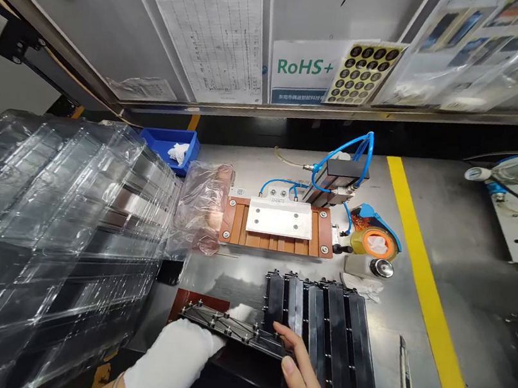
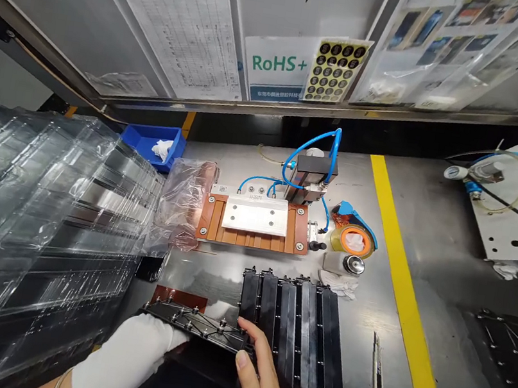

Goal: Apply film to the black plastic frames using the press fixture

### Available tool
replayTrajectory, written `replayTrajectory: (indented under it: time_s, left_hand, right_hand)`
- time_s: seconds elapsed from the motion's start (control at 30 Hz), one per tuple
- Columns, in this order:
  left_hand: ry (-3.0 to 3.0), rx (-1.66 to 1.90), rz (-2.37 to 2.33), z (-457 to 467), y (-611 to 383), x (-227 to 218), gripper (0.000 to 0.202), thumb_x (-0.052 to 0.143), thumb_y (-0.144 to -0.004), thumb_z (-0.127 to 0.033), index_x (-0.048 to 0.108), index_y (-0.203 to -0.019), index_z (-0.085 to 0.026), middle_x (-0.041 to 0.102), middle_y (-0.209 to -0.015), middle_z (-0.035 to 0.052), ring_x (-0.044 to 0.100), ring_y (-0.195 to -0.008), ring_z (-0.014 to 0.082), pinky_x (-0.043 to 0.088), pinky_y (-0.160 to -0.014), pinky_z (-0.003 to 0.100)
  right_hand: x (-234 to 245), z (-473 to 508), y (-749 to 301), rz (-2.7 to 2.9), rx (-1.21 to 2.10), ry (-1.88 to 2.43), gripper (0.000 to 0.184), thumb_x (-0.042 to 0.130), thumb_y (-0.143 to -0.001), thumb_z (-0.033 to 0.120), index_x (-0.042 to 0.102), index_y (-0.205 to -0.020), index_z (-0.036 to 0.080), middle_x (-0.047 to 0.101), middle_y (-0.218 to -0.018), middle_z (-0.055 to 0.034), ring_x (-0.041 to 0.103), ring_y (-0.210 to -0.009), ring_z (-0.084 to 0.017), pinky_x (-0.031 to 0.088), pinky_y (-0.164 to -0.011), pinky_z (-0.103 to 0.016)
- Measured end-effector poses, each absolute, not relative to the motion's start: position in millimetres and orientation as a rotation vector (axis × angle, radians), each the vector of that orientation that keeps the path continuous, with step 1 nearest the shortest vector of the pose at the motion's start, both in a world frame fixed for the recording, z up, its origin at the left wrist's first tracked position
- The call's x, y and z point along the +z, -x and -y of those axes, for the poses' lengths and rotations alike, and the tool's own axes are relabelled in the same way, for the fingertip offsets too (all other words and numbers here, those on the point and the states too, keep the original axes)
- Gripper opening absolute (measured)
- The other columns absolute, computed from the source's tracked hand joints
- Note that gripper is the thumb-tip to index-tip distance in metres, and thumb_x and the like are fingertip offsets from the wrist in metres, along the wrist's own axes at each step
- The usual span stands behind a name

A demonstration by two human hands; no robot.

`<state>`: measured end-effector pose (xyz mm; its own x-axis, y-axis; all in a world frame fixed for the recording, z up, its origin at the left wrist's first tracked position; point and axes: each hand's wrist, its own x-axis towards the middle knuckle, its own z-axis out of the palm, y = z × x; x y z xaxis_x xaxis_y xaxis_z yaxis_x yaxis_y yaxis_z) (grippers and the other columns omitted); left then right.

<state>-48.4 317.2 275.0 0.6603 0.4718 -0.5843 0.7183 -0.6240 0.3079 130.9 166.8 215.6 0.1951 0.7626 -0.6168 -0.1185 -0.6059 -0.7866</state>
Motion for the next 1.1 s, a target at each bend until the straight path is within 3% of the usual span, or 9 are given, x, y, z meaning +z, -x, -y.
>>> replayTrajectory:
  time_s: [0.13, 0.3, 0.43, 0.63, 0.87, 1.0, 1.1]
  left_hand:
    - [-2.181, -0.484, -0.888, -322, 43, 271, 0.034, 0.051, -0.087, -0.018, 0.074, -0.102, -0.038, 0.079, -0.104, -0.0018, 0.071, -0.091, 0.0189, 0.054, -0.087, 0.028]
    - [-2.024, -0.379, -0.888, -316, 52, 238, 0.037, 0.047, -0.091, -0.021, 0.071, -0.111, -0.040, 0.079, -0.097, -0.0051, 0.071, -0.085, 0.0154, 0.054, -0.083, 0.024]
    - [-1.949, -0.406, -0.879, -316, 53, 225, 0.031, 0.048, -0.091, -0.024, 0.072, -0.107, -0.037, 0.079, -0.093, -0.0042, 0.070, -0.082, 0.0157, 0.055, -0.081, 0.024]
    - [-1.967, -0.361, -0.796, -316, 45, 229, 0.023, 0.050, -0.091, -0.022, 0.072, -0.093, -0.029, 0.077, -0.084, -0.0024, 0.068, -0.073, 0.0139, 0.054, -0.078, 0.023]
    - [-1.982, -0.244, -0.608, -325, 31, 253, 0.029, 0.048, -0.094, -0.016, 0.071, -0.103, -0.031, 0.078, -0.101, -0.0020, 0.071, -0.093, 0.0140, 0.051, -0.086, 0.022]
    - [-1.960, -0.288, -0.493, -334, 34, 264, 0.031, 0.046, -0.095, -0.019, 0.071, -0.104, -0.035, 0.078, -0.089, -0.0049, 0.072, -0.083, 0.0127, 0.051, -0.077, 0.019]
    - [-1.952, -0.408, -0.637, -341, 39, 265, 0.023, 0.054, -0.091, -0.024, 0.071, -0.103, -0.034, 0.079, -0.092, -0.0040, 0.072, -0.081, 0.0155, 0.051, -0.075, 0.022]
  right_hand:
    - [212, -173, -126, 0.565, 1.540, 1.730, 0.058, 0.045, -0.089, 0.070, 0.056, -0.134, 0.034, 0.052, -0.147, -0.0049, 0.038, -0.143, -0.032, 0.020, -0.122, -0.057]
    - [204, -186, -125, 0.539, 1.643, 1.725, 0.056, 0.045, -0.089, 0.069, 0.056, -0.133, 0.036, 0.051, -0.148, -0.0033, 0.038, -0.142, -0.030, 0.021, -0.122, -0.054]
    - [197, -191, -127, 0.562, 1.745, 1.701, 0.056, 0.042, -0.091, 0.068, 0.053, -0.136, 0.036, 0.049, -0.149, -0.0041, 0.037, -0.143, -0.029, 0.021, -0.122, -0.054]
    - [203, -198, -126, 0.506, 1.766, 1.724, 0.056, 0.043, -0.091, 0.068, 0.054, -0.134, 0.035, 0.049, -0.149, -0.0046, 0.036, -0.143, -0.030, 0.023, -0.122, -0.052]
    - [203, -195, -133, 0.527, 1.794, 1.643, 0.057, 0.041, -0.091, 0.068, 0.050, -0.137, 0.036, 0.046, -0.151, -0.0053, 0.035, -0.143, -0.032, 0.017, -0.122, -0.058]
    - [201, -188, -135, 0.543, 1.782, 1.651, 0.058, 0.041, -0.091, 0.068, 0.049, -0.139, 0.035, 0.044, -0.153, -0.0058, 0.032, -0.145, -0.032, 0.014, -0.122, -0.058]
    - [201, -185, -135, 0.550, 1.804, 1.648, 0.059, 0.039, -0.091, 0.069, 0.049, -0.139, 0.035, 0.045, -0.151, -0.0055, 0.031, -0.145, -0.032, 0.013, -0.123, -0.057]
